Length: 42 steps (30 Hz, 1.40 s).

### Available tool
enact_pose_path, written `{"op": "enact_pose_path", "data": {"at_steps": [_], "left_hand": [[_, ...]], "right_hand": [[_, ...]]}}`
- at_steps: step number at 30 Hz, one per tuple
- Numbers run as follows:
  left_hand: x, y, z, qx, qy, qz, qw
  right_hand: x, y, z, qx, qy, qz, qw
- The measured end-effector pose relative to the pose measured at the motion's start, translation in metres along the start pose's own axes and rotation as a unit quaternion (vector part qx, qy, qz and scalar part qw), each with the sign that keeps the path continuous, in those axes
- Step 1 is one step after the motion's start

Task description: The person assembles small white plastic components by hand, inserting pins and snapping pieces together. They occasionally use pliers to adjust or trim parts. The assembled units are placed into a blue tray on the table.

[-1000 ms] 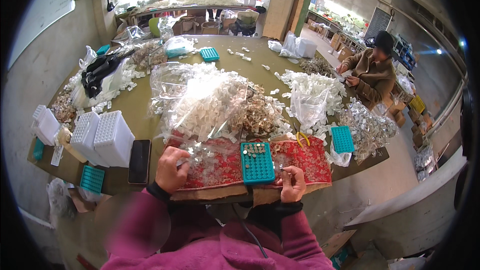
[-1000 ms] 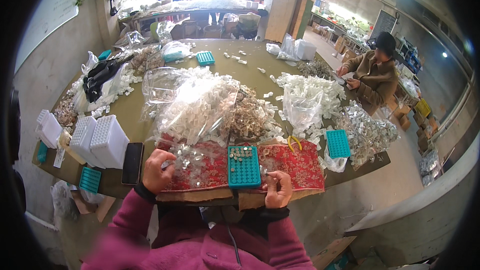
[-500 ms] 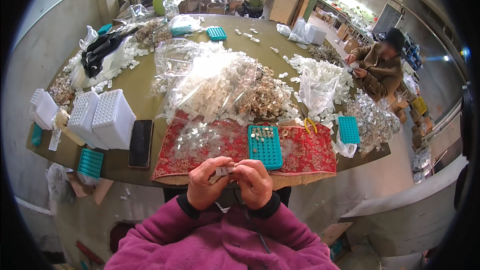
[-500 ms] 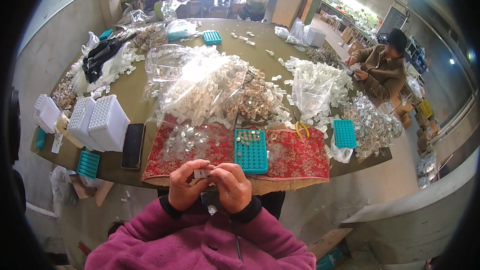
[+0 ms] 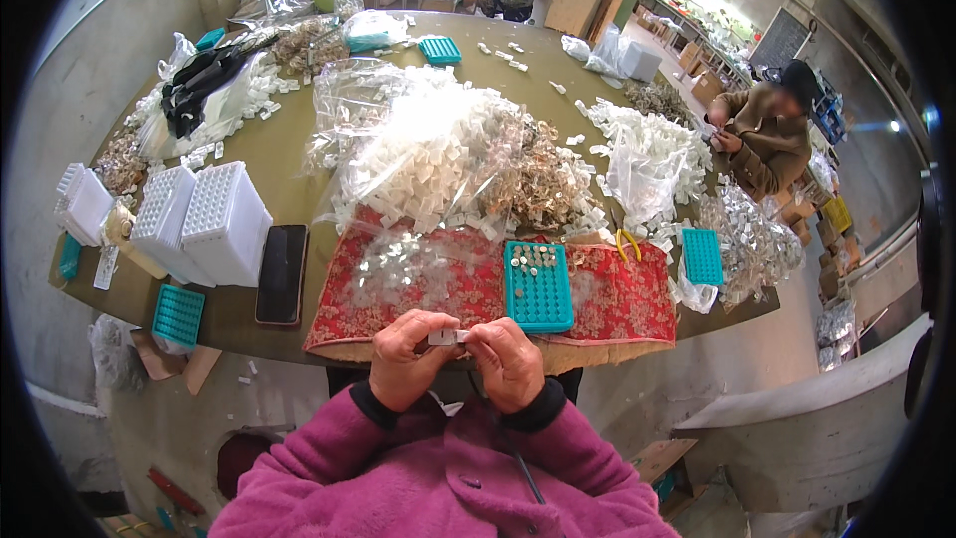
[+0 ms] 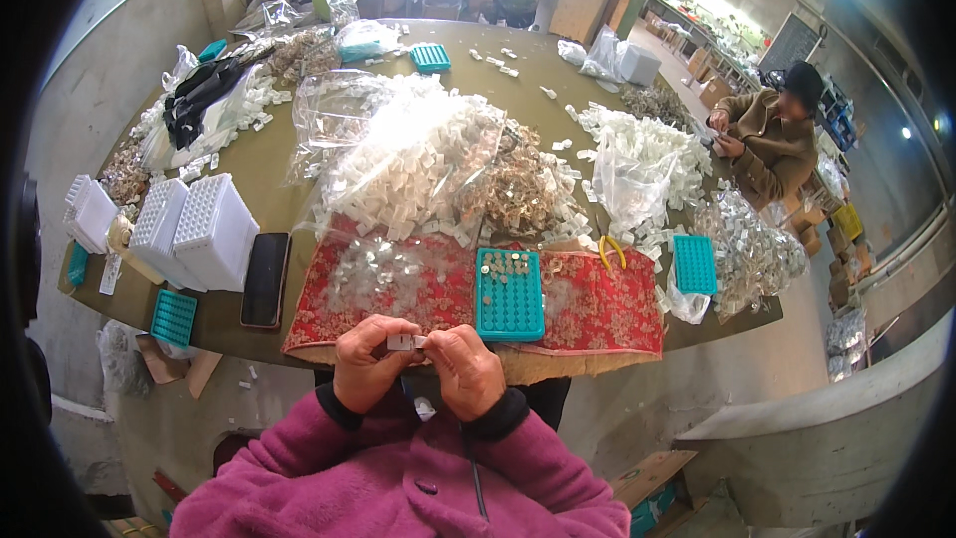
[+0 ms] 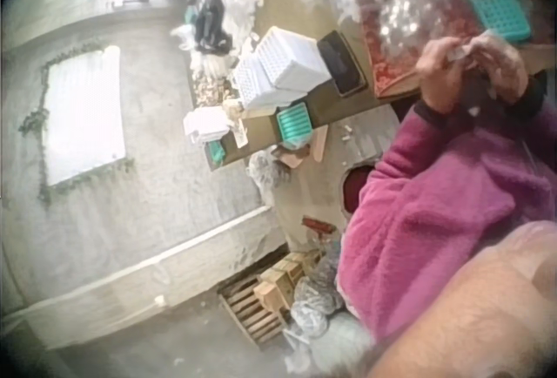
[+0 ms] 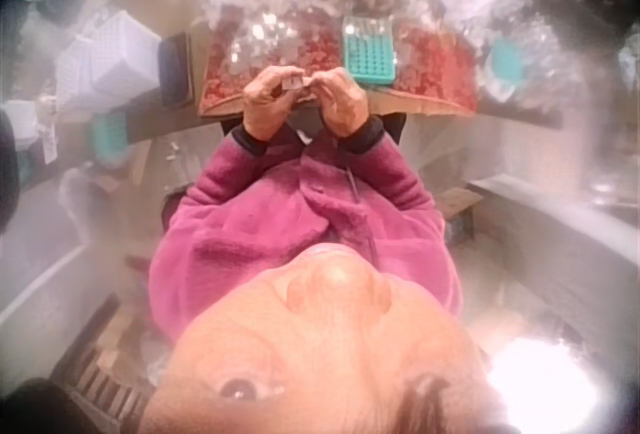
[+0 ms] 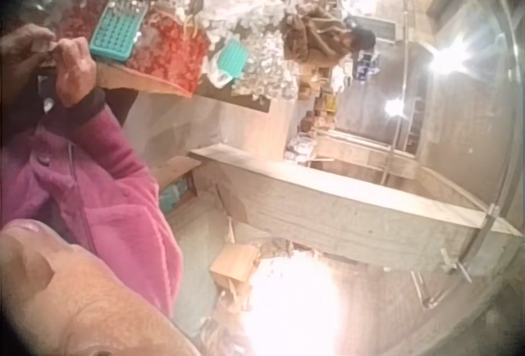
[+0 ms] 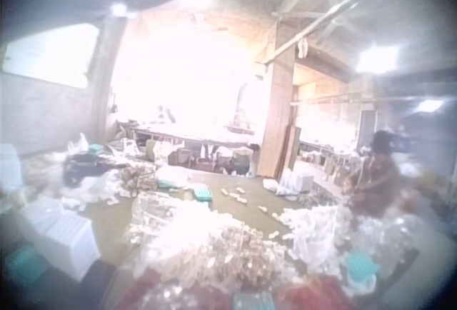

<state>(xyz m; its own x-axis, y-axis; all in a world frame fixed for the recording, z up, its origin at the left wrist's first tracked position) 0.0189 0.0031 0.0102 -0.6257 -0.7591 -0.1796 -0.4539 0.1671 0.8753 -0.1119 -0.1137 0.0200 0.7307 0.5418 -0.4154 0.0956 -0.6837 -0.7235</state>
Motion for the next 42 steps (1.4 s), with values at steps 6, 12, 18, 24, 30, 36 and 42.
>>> {"op": "enact_pose_path", "data": {"at_steps": [6,12,18,24,30,36,42], "left_hand": [[0.004,-0.017,0.011,-0.154,-0.058,0.197,0.967],[0.009,-0.021,0.013,-0.227,-0.105,0.336,0.908],[0.006,-0.018,0.011,-0.317,-0.139,0.399,0.849],[0.009,-0.016,0.016,-0.333,-0.099,0.422,0.837],[0.013,-0.012,0.02,-0.247,-0.071,0.314,0.914],[0.016,-0.015,0.019,-0.271,-0.099,0.346,0.893],[0.018,-0.015,0.02,-0.268,-0.091,0.363,0.888]], "right_hand": [[-0.009,-0.002,-0.005,-0.007,-0.061,-0.029,0.998],[-0.014,-0.006,-0.005,-0.027,-0.084,-0.026,0.996],[-0.016,-0.01,-0.002,-0.072,-0.053,-0.033,0.995],[-0.017,-0.014,0.0,-0.091,-0.044,-0.026,0.995],[-0.016,-0.013,0.004,-0.072,-0.026,0.011,0.997],[-0.015,-0.008,0.006,-0.061,-0.001,0.01,0.998],[-0.014,-0.008,0.01,-0.043,0.002,-0.011,0.999]]}}
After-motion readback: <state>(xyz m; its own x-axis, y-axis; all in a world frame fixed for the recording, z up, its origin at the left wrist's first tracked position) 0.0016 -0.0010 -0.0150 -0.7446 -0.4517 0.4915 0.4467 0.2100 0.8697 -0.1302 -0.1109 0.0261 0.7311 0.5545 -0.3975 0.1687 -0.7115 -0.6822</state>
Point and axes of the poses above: each hand's wrist, its own z-axis away from the middle knuckle, its own x-axis out of the palm, y = z × x, the point moved 4 cm from there along -z, towards the middle knuckle, and after that the axes turned 5 degrees about y, right-handed, at the moved point
